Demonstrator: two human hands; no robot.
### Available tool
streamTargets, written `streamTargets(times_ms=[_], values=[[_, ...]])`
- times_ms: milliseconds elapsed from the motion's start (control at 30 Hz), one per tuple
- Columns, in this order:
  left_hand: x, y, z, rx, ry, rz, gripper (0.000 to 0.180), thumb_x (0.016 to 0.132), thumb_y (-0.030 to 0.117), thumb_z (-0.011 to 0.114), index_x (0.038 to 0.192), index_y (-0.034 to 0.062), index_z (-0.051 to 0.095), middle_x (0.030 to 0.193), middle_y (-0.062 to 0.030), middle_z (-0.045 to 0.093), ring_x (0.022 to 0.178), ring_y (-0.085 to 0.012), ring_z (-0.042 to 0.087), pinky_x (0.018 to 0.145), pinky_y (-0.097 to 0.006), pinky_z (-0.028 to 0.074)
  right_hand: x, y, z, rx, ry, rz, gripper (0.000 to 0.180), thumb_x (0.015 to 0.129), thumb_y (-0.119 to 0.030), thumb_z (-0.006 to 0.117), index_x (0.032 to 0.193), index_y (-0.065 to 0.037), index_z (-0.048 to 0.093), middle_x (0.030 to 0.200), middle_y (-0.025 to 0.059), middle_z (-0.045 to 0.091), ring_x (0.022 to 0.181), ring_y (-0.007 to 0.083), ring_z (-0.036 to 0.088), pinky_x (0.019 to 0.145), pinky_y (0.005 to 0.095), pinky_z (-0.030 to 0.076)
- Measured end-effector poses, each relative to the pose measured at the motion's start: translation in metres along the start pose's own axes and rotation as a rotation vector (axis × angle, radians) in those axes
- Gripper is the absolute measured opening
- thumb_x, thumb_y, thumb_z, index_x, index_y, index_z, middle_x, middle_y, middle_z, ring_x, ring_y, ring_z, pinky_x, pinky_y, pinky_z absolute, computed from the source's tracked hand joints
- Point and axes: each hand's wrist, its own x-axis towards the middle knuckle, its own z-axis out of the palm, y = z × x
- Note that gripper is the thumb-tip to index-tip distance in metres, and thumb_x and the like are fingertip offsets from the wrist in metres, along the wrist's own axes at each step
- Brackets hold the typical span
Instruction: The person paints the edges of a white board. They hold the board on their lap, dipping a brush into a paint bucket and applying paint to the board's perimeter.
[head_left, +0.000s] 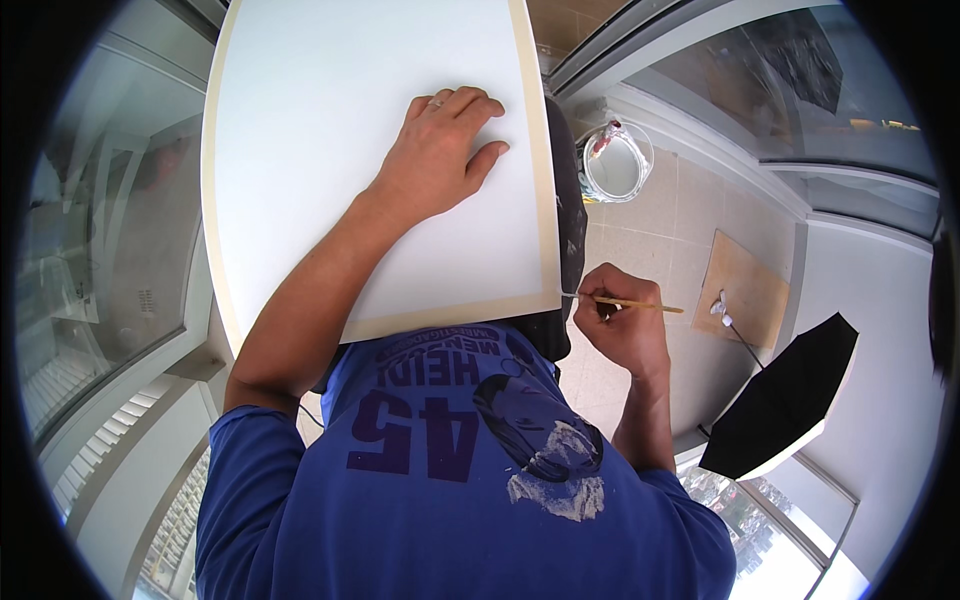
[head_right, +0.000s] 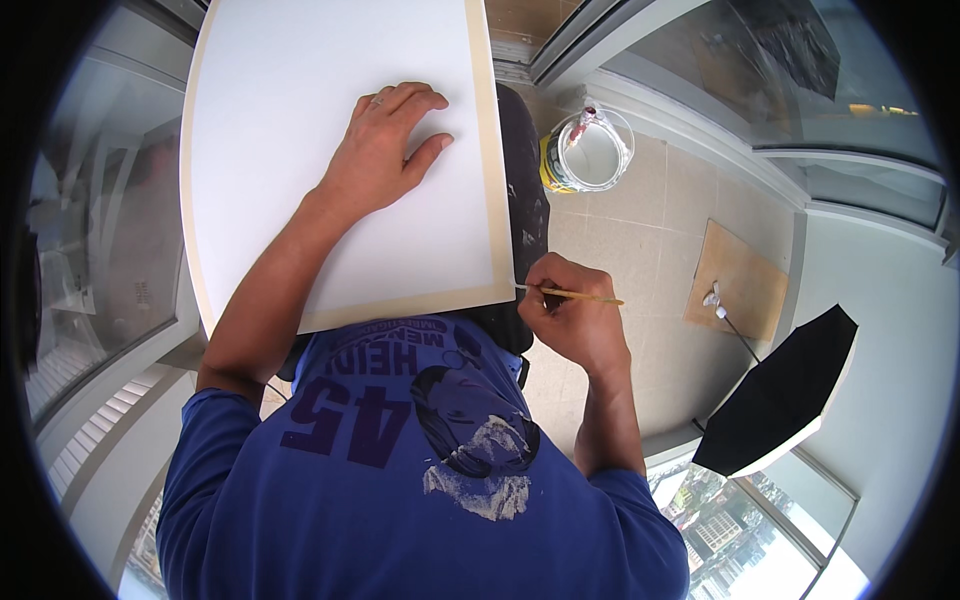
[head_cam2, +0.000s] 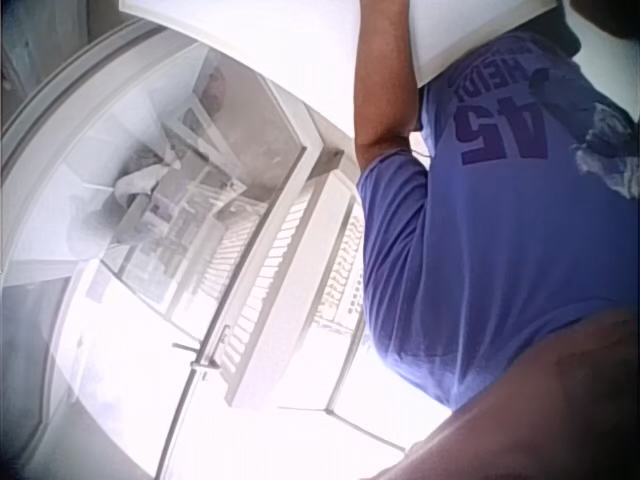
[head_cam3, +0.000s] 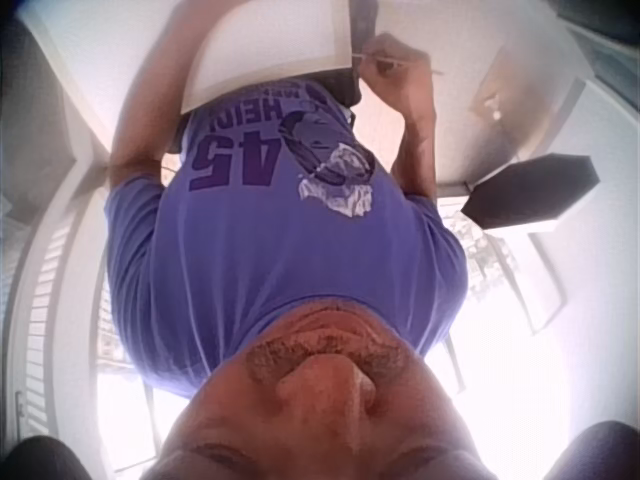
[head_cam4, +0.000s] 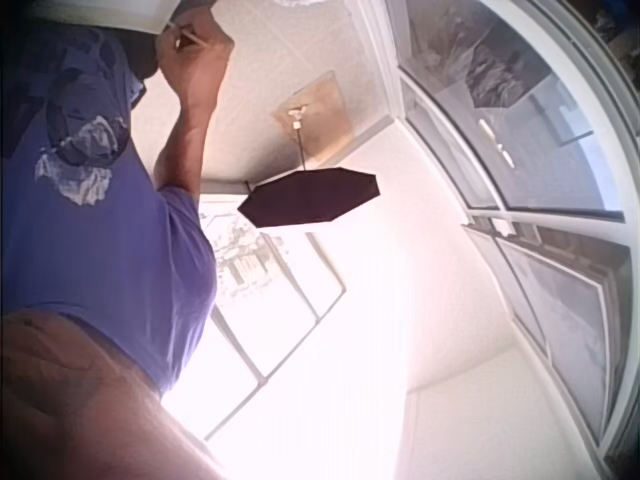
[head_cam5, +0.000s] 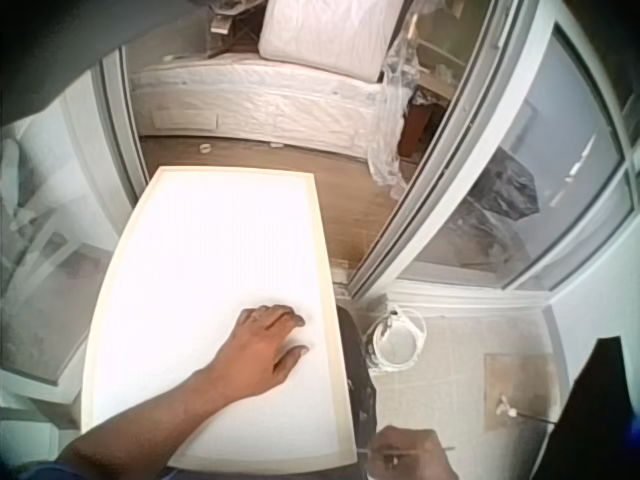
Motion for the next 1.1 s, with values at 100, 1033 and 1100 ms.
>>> streamTargets(times_ms=[100,1033,1100], values=[[0.000,0.000,0.000,0.006,-0.001,-0.002,0.036,0.099,0.019,0.080,0.130,0.0062,0.069,0.135,-0.0135,0.070,0.129,-0.0343,0.065,0.110,-0.049,0.046,-0.003,-0.003,-0.004,0.005,-0.010,0.012,0.009,0.088,0.009,0.070,0.091,0.000,0.067,0.072,0.0018,0.066,0.066,0.0041,0.059,0.060,0.0237,0.046],[0.001,0.001,0.000,0.012,-0.024,-0.020,0.036,0.100,0.021,0.078,0.132,0.0066,0.069,0.137,-0.0146,0.070,0.132,-0.0346,0.064,0.113,-0.050,0.045,0.005,-0.001,0.002,-0.050,0.064,-0.092,0.012,0.085,0.006,0.072,0.091,-0.003,0.068,0.078,0.0080,0.072,0.063,0.0149,0.069,0.061,0.0294,0.055],[0.001,0.002,0.000,0.011,-0.022,-0.021,0.036,0.100,0.021,0.078,0.132,0.0065,0.069,0.137,-0.0147,0.070,0.132,-0.0346,0.064,0.114,-0.050,0.045,0.003,-0.002,0.001,-0.051,0.028,-0.058,0.012,0.084,0.005,0.073,0.090,-0.003,0.067,0.077,0.0080,0.071,0.063,0.0148,0.068,0.061,0.0297,0.054]])
